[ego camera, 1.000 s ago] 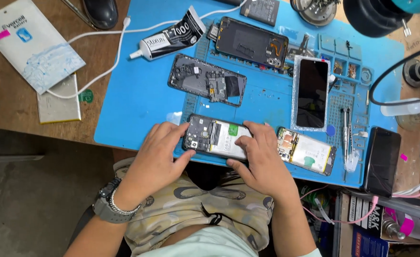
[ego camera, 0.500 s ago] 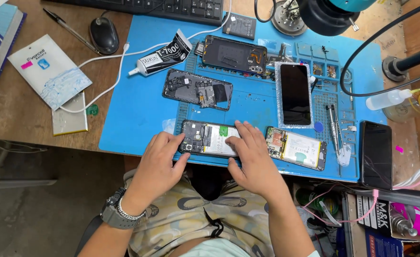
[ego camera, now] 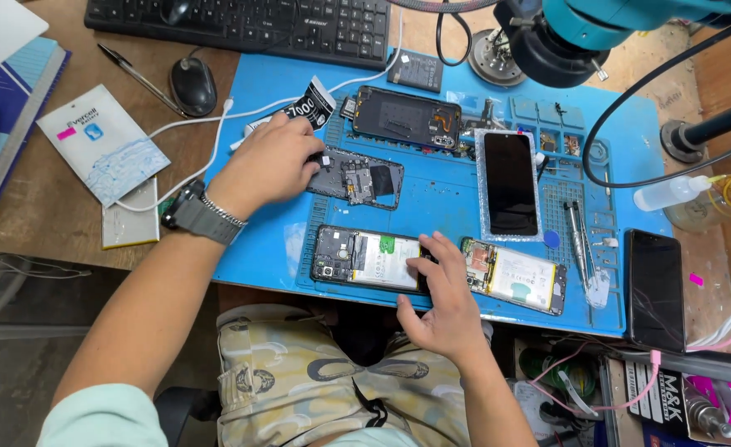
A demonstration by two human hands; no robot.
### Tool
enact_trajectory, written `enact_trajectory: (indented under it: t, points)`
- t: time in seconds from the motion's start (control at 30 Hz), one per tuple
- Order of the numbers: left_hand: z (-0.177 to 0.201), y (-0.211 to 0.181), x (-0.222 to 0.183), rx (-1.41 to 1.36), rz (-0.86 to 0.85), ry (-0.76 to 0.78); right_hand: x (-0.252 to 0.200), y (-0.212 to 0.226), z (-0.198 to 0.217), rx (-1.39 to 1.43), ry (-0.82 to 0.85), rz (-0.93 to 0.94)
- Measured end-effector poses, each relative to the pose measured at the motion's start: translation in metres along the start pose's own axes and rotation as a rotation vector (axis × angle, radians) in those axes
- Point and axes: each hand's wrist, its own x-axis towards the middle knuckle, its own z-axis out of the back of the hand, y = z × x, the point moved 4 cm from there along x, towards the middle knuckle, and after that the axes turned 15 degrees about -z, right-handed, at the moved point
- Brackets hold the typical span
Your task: The person handles a smartphone, removes the back cover, and uses a screwdriver to remove screws from the internal frame. They then use tweezers to lift and remove small components from the device's interior.
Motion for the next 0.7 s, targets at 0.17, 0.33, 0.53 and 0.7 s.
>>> enact_trajectory:
  t: [0.17, 0.33, 0.53, 0.7]
  points:
    - [0.0057, 0.001, 0.0087, 0.005, -0.001, 0.11, -0.0005, -0.0028, 0.0033, 0.098, -0.065, -0.015]
    - [-0.0002, 0.0064, 0.0073, 0.01, 0.001, 0.119, -0.003, -0.0061, 0.0, 0.11, -0.106, -0.002]
    - [-0.0002, 0.0056, 0.004, 0.027, 0.006, 0.1, -0.0044, -0.0019, 0.0007, 0.11, -0.178, 0.077]
    - [0.0069, -0.002, 0.0039, 0.067, -0.013, 0.103, -0.005, -0.0011, 0.0019, 0.121, -0.215, 0.084]
